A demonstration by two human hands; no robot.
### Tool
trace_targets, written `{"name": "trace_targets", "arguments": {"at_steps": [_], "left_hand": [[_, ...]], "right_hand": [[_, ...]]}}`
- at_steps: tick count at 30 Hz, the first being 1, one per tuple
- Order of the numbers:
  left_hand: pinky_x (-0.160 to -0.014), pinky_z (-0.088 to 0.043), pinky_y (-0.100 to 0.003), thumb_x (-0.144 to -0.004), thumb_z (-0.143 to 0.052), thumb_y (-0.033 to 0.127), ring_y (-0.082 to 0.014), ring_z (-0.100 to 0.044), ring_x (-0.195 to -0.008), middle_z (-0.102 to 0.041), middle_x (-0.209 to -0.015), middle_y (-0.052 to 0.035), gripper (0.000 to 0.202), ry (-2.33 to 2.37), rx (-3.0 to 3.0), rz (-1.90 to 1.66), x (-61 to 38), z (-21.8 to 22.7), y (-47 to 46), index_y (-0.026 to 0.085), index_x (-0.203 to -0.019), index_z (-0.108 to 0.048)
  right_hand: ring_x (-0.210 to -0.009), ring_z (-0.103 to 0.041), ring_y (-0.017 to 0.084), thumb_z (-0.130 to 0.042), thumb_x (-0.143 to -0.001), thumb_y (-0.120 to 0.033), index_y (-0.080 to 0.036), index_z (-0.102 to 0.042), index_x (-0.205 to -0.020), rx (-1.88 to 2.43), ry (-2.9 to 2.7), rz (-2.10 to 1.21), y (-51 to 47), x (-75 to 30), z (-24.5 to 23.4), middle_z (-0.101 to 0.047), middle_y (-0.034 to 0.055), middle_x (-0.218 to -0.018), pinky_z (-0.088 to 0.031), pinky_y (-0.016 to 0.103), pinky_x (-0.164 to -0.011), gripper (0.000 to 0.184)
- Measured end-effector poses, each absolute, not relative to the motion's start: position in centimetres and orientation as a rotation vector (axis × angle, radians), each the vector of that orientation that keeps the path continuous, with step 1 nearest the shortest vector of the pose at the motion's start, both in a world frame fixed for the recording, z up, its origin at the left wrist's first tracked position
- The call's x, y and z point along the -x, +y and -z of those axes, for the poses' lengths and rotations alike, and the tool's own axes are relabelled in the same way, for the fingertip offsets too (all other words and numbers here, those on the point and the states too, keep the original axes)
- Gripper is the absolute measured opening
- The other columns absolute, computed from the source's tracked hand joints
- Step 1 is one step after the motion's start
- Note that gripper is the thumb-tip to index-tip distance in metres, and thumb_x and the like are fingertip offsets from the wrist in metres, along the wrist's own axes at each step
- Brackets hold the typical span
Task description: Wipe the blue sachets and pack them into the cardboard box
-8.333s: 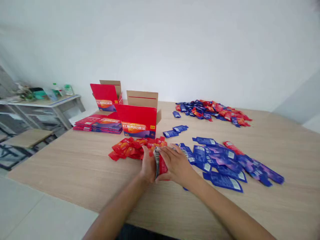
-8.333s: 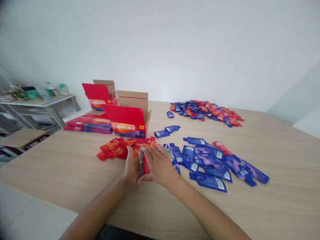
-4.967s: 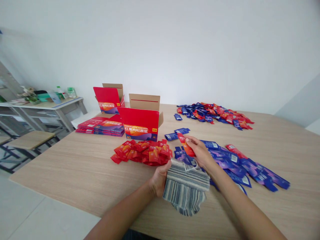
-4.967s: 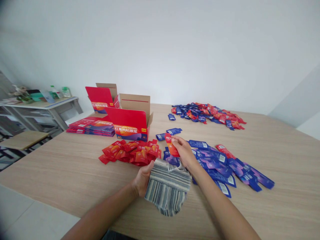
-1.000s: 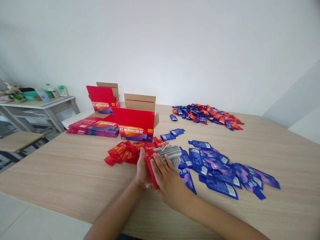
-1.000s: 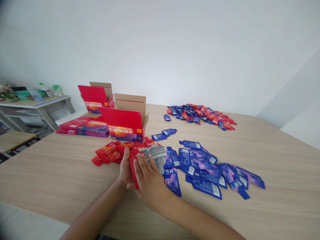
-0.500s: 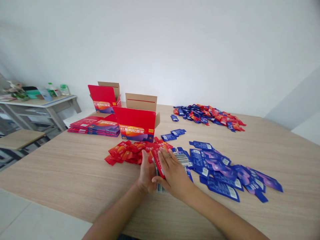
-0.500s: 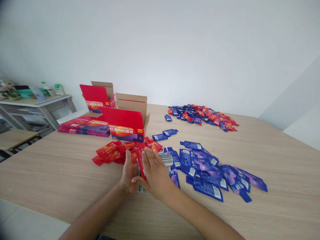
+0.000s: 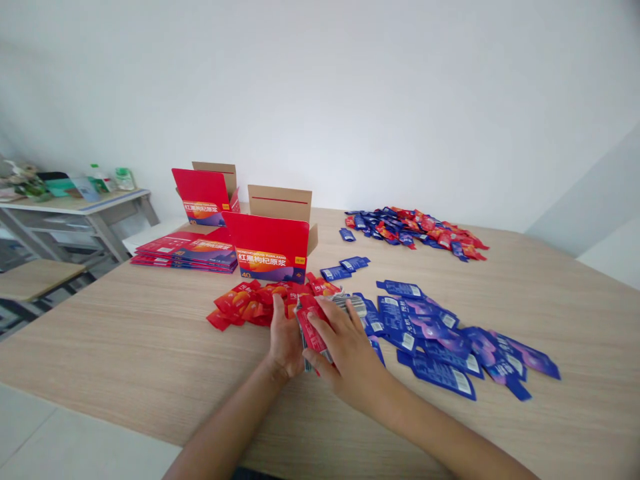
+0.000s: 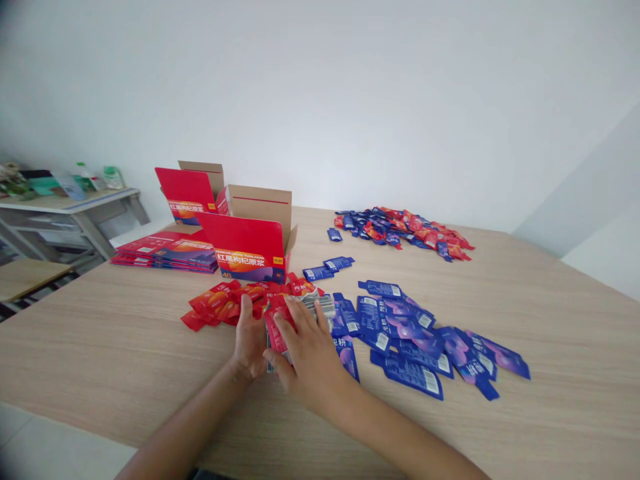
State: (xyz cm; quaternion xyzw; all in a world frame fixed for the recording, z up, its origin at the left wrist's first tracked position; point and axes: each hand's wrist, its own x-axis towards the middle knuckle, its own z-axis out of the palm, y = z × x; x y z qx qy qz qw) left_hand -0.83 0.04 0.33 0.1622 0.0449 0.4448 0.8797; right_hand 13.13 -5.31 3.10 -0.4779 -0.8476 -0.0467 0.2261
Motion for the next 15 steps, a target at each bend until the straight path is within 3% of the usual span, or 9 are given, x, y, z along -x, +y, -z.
{"name": "trace_targets", "arguments": {"at_steps": [3, 6, 15], "left_hand": [[-0.117, -0.036, -0.051, -0.090, -0.021, 0.084, -0.0355, -0.053, -0.137, -0.061, -0.143, -0.0188, 0.097, 0.090, -0.338, -0.884, 0.6, 0.0, -0.2, 0.013, -0.151, -0.047], [-0.117, -0.036, -0.050, -0.087, -0.020, 0.087, -0.0358, -0.053, -0.138, -0.062, -0.142, -0.0185, 0.100, 0.102, -0.329, -0.825, 0.4, 0.4, -0.3, 0.013, -0.149, -0.050], [-0.116, -0.034, -0.052, -0.085, -0.018, 0.089, -0.0357, -0.055, -0.134, -0.064, -0.139, -0.0169, 0.102, 0.067, -0.333, -0.733, -0.4, 0.3, -0.7, 0.018, -0.149, -0.051]], "right_hand": [[-0.148, -0.036, 0.040, -0.062, -0.097, -0.041, -0.024, -0.057, -0.145, 1.389, -2.287, 0.229, -4.7, -13.4, -2.7, -0.045, 0.0209, -0.156, -0.026, 0.070, -0.117, 0.051], [-0.140, -0.047, 0.036, -0.060, -0.099, -0.037, -0.025, -0.053, -0.148, 1.410, -2.295, 0.256, -3.9, -13.8, -2.1, -0.055, 0.0200, -0.145, -0.030, 0.065, -0.117, 0.051], [-0.131, -0.051, 0.032, -0.045, -0.104, -0.029, -0.016, -0.056, -0.143, 1.337, -2.184, 0.370, -1.9, -14.6, -1.2, -0.055, 0.0214, -0.139, -0.039, 0.062, -0.112, 0.042]]}}
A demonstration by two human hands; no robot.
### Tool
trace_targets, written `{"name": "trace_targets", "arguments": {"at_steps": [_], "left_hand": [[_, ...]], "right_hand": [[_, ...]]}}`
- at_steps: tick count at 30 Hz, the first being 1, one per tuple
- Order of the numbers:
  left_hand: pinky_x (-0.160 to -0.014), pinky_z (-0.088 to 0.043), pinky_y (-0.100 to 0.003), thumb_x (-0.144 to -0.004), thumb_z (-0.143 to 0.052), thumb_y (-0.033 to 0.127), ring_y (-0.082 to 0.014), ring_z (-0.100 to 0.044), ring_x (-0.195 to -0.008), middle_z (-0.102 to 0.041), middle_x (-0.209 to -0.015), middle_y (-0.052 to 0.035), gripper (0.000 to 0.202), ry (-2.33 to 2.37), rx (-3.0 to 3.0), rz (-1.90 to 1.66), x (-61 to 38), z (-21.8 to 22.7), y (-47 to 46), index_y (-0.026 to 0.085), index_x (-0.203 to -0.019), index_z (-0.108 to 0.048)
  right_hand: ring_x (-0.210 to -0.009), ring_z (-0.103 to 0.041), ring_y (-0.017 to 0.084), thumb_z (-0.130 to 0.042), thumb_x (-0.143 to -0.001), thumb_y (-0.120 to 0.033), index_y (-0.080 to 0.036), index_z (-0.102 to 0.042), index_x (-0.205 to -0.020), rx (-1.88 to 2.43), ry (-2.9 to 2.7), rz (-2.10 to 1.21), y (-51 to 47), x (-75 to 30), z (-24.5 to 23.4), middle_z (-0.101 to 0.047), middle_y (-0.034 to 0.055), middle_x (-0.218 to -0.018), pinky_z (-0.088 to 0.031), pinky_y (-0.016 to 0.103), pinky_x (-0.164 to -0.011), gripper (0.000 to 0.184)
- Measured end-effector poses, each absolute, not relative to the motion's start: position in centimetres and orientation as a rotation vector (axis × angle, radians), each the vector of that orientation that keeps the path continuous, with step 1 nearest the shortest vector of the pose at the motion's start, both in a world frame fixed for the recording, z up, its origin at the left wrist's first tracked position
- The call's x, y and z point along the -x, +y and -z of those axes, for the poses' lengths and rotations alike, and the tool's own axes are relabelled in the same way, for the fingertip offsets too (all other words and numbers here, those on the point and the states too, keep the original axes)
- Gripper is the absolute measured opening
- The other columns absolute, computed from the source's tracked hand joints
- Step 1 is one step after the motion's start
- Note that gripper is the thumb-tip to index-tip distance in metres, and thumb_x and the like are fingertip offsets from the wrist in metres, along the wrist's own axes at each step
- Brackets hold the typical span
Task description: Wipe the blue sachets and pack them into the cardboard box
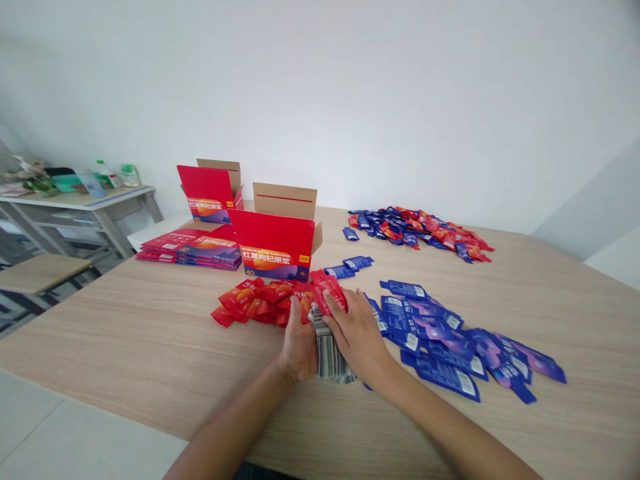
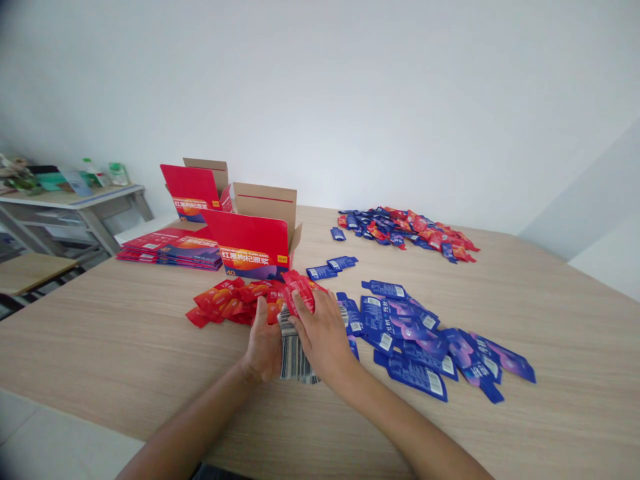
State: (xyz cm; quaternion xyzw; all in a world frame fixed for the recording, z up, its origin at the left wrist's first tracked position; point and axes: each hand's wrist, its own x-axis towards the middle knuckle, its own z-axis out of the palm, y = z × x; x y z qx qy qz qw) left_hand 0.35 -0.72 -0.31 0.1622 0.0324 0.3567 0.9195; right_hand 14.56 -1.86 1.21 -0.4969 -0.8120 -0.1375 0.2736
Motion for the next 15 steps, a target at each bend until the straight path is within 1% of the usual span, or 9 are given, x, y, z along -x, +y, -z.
{"name": "trace_targets", "arguments": {"at_steps": [4, 8, 10, 15], "left_hand": [[-0.116, -0.034, -0.052, -0.084, -0.017, 0.090, -0.0356, -0.057, -0.132, -0.063, -0.140, -0.0175, 0.103, 0.058, -0.317, -0.734, -0.4, 0.4, -0.7, 0.017, -0.148, -0.052], [-0.115, -0.035, -0.049, -0.079, -0.010, 0.093, -0.0356, -0.057, -0.132, -0.063, -0.139, -0.0188, 0.113, 0.056, -0.290, -0.761, 0.2, 0.2, -0.3, 0.014, -0.147, -0.052], [-0.115, -0.036, -0.048, -0.078, -0.011, 0.095, -0.0360, -0.057, -0.132, -0.063, -0.138, -0.0197, 0.115, 0.047, -0.285, -0.778, 0.5, 0.1, 0.0, 0.012, -0.146, -0.053], [-0.113, -0.037, -0.047, -0.080, -0.012, 0.094, -0.0365, -0.058, -0.130, -0.065, -0.135, -0.0210, 0.115, 0.060, -0.267, -0.795, 1.0, -0.1, 0.2, 0.009, -0.143, -0.055]], "right_hand": [[-0.125, -0.052, 0.032, -0.043, -0.104, -0.026, -0.015, -0.058, -0.139, 1.331, -2.176, 0.464, -1.8, -14.4, -0.9, -0.057, 0.0208, -0.131, -0.043, 0.060, -0.109, 0.039], [-0.123, -0.052, 0.034, -0.045, -0.104, -0.027, -0.016, -0.059, -0.137, 1.339, -2.169, 0.591, -2.4, -14.1, -0.8, -0.057, 0.0204, -0.126, -0.048, 0.060, -0.103, 0.038], [-0.121, -0.052, 0.034, -0.046, -0.103, -0.028, -0.016, -0.058, -0.137, 1.345, -2.170, 0.625, -2.9, -13.8, -1.0, -0.057, 0.0196, -0.124, -0.049, 0.060, -0.102, 0.038], [-0.115, -0.055, 0.033, -0.050, -0.101, -0.027, -0.012, -0.061, -0.133, 1.424, -2.231, 0.635, -4.1, -13.3, -1.7, -0.060, 0.0199, -0.118, -0.048, 0.059, -0.104, 0.036]]}}
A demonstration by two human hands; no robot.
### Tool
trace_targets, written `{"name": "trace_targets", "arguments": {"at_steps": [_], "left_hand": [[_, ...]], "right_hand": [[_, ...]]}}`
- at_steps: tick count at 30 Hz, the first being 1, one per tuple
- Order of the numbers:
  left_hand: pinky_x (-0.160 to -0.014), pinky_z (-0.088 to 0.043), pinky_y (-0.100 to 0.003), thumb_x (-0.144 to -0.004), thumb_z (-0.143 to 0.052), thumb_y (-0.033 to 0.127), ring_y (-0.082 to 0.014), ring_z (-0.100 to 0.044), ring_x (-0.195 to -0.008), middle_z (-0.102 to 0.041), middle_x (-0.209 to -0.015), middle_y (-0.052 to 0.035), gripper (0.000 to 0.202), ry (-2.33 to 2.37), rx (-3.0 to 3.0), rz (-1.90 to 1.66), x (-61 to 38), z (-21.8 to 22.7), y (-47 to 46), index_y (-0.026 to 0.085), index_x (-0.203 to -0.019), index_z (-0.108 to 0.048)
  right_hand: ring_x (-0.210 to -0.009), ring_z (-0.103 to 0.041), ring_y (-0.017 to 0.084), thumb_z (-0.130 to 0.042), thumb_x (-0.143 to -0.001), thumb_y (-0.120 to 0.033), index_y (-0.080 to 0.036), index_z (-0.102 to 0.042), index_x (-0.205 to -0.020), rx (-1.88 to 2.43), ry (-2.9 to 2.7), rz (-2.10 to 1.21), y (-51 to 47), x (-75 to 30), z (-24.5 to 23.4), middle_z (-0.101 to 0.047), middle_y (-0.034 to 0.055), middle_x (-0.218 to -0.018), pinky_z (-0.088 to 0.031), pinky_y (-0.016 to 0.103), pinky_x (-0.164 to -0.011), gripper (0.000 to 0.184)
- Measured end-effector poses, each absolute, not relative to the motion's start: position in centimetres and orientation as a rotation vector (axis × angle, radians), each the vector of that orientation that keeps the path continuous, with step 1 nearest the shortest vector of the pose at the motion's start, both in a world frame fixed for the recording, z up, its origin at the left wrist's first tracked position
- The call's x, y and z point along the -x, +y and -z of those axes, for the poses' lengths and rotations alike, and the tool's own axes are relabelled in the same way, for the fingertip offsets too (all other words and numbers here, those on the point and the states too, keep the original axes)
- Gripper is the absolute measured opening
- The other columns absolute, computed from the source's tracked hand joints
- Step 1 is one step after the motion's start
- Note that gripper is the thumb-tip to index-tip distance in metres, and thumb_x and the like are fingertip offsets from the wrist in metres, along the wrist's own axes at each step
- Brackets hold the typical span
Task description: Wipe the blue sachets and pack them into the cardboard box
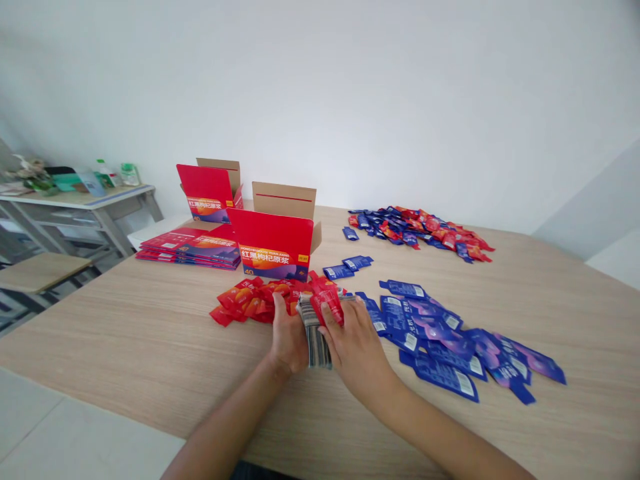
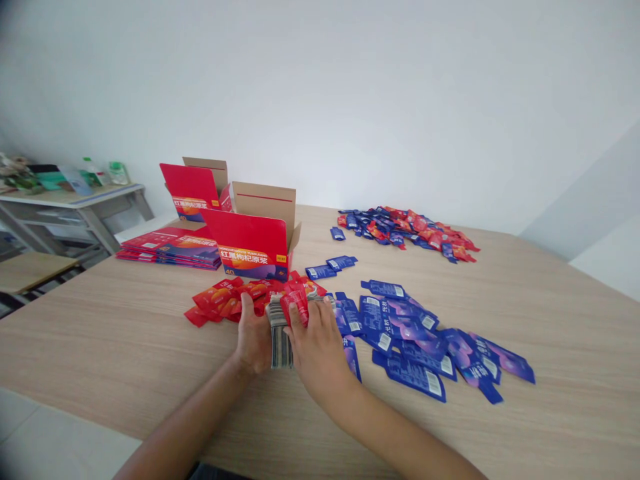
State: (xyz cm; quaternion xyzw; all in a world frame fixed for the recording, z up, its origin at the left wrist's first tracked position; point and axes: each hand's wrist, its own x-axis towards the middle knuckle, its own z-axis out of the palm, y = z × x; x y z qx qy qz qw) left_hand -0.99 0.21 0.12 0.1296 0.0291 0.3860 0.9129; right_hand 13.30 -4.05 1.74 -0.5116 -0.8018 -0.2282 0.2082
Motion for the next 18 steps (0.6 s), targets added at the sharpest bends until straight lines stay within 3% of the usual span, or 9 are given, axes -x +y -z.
{"name": "trace_targets", "arguments": {"at_steps": [11, 15, 18], "left_hand": [[-0.108, -0.043, -0.050, -0.080, -0.011, 0.093, -0.0393, -0.059, -0.128, -0.065, -0.135, -0.0222, 0.115, 0.076, -0.295, -0.795, 1.1, -0.7, 0.2, 0.008, -0.145, -0.053], [-0.112, -0.039, -0.050, -0.085, -0.016, 0.089, -0.0380, -0.058, -0.130, -0.064, -0.138, -0.0219, 0.108, 0.094, -0.306, -0.812, 1.0, -0.4, 0.0, 0.008, -0.146, -0.052], [-0.117, -0.033, -0.050, -0.085, -0.013, 0.088, -0.0378, -0.054, -0.134, -0.062, -0.140, -0.0216, 0.108, 0.122, -0.303, -0.807, 0.7, -0.1, -0.2, 0.007, -0.147, -0.051]], "right_hand": [[-0.116, -0.059, 0.036, -0.059, -0.097, -0.023, -0.009, -0.062, -0.133, 1.525, -2.299, 0.558, -5.8, -13.0, -2.2, -0.064, 0.0238, -0.120, -0.046, 0.060, -0.106, 0.039], [-0.139, -0.045, 0.041, -0.062, -0.096, -0.029, -0.014, -0.064, -0.129, 1.480, -2.249, 0.510, -5.7, -13.2, -2.9, -0.054, 0.0250, -0.145, -0.032, 0.067, -0.115, 0.037], [-0.147, -0.037, 0.040, -0.059, -0.097, -0.031, -0.011, -0.065, -0.125, 1.415, -2.322, 0.427, -5.3, -13.3, -3.2, -0.045, 0.0241, -0.156, -0.023, 0.067, -0.120, 0.035]]}}
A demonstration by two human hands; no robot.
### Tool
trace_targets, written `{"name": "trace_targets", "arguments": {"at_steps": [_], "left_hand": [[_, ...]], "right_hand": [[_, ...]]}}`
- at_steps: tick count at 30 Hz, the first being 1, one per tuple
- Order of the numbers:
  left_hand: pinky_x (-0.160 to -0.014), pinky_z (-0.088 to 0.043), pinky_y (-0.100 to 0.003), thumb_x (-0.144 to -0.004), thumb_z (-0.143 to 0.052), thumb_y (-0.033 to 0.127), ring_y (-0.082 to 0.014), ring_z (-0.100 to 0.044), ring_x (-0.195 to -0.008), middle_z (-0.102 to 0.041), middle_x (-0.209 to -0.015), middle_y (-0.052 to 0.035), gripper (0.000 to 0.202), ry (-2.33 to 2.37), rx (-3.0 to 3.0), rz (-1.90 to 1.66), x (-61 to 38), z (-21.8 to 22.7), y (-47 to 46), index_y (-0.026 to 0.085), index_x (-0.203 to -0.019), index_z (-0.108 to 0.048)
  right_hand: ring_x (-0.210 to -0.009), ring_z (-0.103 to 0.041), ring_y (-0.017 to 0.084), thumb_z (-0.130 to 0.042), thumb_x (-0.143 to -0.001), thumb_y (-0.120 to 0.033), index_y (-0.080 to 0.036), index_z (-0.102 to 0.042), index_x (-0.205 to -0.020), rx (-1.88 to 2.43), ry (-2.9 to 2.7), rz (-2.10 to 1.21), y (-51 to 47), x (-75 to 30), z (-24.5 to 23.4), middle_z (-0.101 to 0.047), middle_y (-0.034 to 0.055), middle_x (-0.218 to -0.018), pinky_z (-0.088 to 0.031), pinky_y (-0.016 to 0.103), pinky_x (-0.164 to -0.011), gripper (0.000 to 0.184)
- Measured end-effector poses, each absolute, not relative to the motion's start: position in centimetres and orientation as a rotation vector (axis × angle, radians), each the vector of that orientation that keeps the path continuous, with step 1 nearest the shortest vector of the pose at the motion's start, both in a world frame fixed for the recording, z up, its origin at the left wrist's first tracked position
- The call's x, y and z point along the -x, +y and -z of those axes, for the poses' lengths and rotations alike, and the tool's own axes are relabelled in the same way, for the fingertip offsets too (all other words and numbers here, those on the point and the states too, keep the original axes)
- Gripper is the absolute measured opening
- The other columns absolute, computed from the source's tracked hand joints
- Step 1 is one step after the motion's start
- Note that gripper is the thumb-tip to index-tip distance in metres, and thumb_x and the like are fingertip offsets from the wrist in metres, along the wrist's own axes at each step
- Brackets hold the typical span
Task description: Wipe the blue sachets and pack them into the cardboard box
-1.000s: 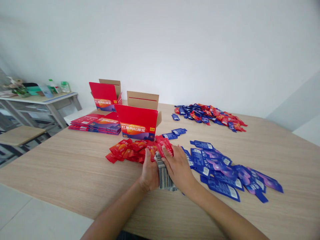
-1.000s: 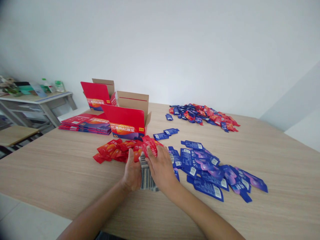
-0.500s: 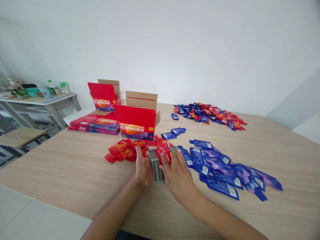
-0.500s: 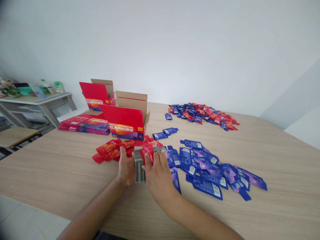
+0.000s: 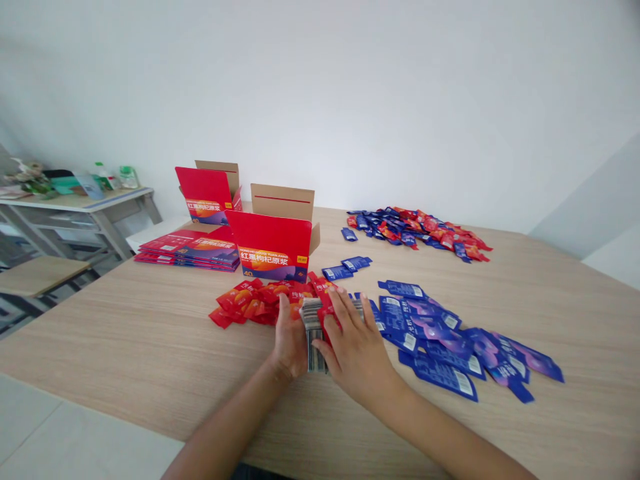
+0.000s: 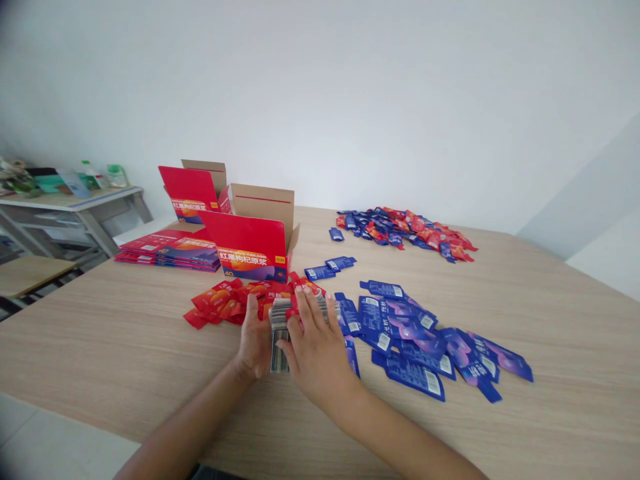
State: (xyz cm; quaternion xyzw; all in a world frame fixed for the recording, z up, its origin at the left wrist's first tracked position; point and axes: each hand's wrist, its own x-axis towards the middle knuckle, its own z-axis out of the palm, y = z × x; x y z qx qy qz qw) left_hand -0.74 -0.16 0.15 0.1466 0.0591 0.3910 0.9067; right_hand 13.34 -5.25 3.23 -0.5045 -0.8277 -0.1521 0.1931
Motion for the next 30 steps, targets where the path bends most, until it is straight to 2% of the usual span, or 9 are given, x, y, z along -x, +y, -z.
{"name": "trace_targets", "arguments": {"at_steps": [3, 6, 9, 12, 15, 18, 23, 27, 30], "left_hand": [[-0.121, -0.027, -0.051, -0.084, -0.008, 0.090, -0.0371, -0.050, -0.140, -0.060, -0.143, -0.0207, 0.112, 0.098, -0.321, -0.772, 0.6, 0.0, -0.2, 0.008, -0.149, -0.049], [-0.124, -0.022, -0.050, -0.081, -0.008, 0.092, -0.0361, -0.047, -0.143, -0.058, -0.146, -0.0205, 0.115, 0.037, -0.337, -0.783, 0.6, -0.1, 0.0, 0.008, -0.151, -0.045], [-0.124, -0.021, -0.050, -0.080, -0.013, 0.094, -0.0361, -0.047, -0.143, -0.056, -0.147, -0.0217, 0.117, 0.028, -0.336, -0.785, 0.7, 0.1, 0.2, 0.007, -0.151, -0.045], [-0.124, -0.024, -0.050, -0.079, -0.015, 0.095, -0.0367, -0.049, -0.141, -0.058, -0.144, -0.0228, 0.118, 0.066, -0.331, -0.747, 0.8, 0.5, 0.3, 0.006, -0.149, -0.047], [-0.122, -0.026, -0.050, -0.078, -0.014, 0.095, -0.0369, -0.050, -0.139, -0.060, -0.141, -0.0232, 0.119, 0.074, -0.326, -0.731, 1.0, 0.8, 0.4, 0.006, -0.147, -0.051], [-0.121, -0.028, -0.049, -0.080, -0.012, 0.093, -0.0362, -0.052, -0.138, -0.062, -0.139, -0.0226, 0.116, 0.061, -0.323, -0.744, 1.2, 0.7, 0.7, 0.006, -0.145, -0.052], [-0.118, -0.032, -0.051, -0.081, -0.007, 0.092, -0.0363, -0.055, -0.134, -0.065, -0.135, -0.0228, 0.116, 0.071, -0.331, -0.774, 1.7, 0.4, 1.1, 0.006, -0.145, -0.052], [-0.118, -0.034, -0.051, -0.081, -0.004, 0.091, -0.0363, -0.057, -0.133, -0.064, -0.135, -0.0239, 0.118, 0.076, -0.343, -0.746, 1.4, 0.0, 0.8, 0.005, -0.146, -0.052], [-0.119, -0.032, -0.051, -0.081, -0.005, 0.091, -0.0366, -0.057, -0.132, -0.063, -0.136, -0.0246, 0.118, 0.068, -0.350, -0.733, 1.1, -0.2, 0.4, 0.004, -0.146, -0.051]], "right_hand": [[-0.147, -0.039, 0.038, -0.060, -0.097, -0.035, -0.003, -0.059, -0.134, 1.344, -2.423, 0.360, -4.8, -13.4, -3.0, -0.047, 0.0280, -0.153, -0.028, 0.060, -0.121, 0.049], [-0.146, -0.039, 0.042, -0.065, -0.091, -0.056, 0.006, -0.046, -0.145, 1.297, -2.449, 0.368, -4.4, -13.4, -2.5, -0.043, 0.0331, -0.154, -0.033, 0.058, -0.119, 0.085], [-0.148, -0.035, 0.044, -0.065, -0.077, -0.080, 0.009, -0.043, -0.147, 1.296, -2.489, 0.322, -4.4, -13.6, -2.4, -0.036, 0.0355, -0.156, -0.029, 0.060, -0.121, 0.115], [-0.151, -0.028, 0.044, -0.069, -0.069, -0.084, 0.007, -0.040, -0.151, 1.296, -2.584, 0.222, -4.6, -14.1, -2.8, -0.030, 0.0348, -0.159, -0.022, 0.062, -0.123, 0.126], [-0.152, -0.026, 0.044, -0.079, -0.066, -0.072, 0.006, -0.036, -0.153, 1.277, -2.685, 0.165, -4.6, -14.6, -3.5, -0.026, 0.0341, -0.161, -0.019, 0.061, -0.124, 0.124], [-0.153, -0.024, 0.042, -0.083, -0.070, -0.054, 0.005, -0.036, -0.154, 1.252, -2.734, 0.162, -4.8, -14.8, -4.1, -0.023, 0.0323, -0.163, -0.020, 0.057, -0.125, 0.113], [-0.151, -0.031, 0.039, -0.064, -0.089, -0.045, 0.001, -0.042, -0.152, 1.190, -2.781, 0.105, -5.9, -14.7, -5.0, -0.031, 0.0292, -0.161, -0.031, 0.052, -0.123, 0.081], [-0.148, -0.037, 0.041, -0.054, -0.094, -0.042, 0.004, -0.046, -0.149, 1.192, -2.840, 0.157, -6.6, -14.9, -5.8, -0.036, 0.0304, -0.158, -0.036, 0.052, -0.120, 0.072], [-0.144, -0.045, 0.038, -0.052, -0.095, -0.038, 0.003, -0.050, -0.147, 1.199, -2.804, 0.240, -6.7, -14.6, -5.6, -0.046, 0.0285, -0.153, -0.038, 0.049, -0.119, 0.066]]}}
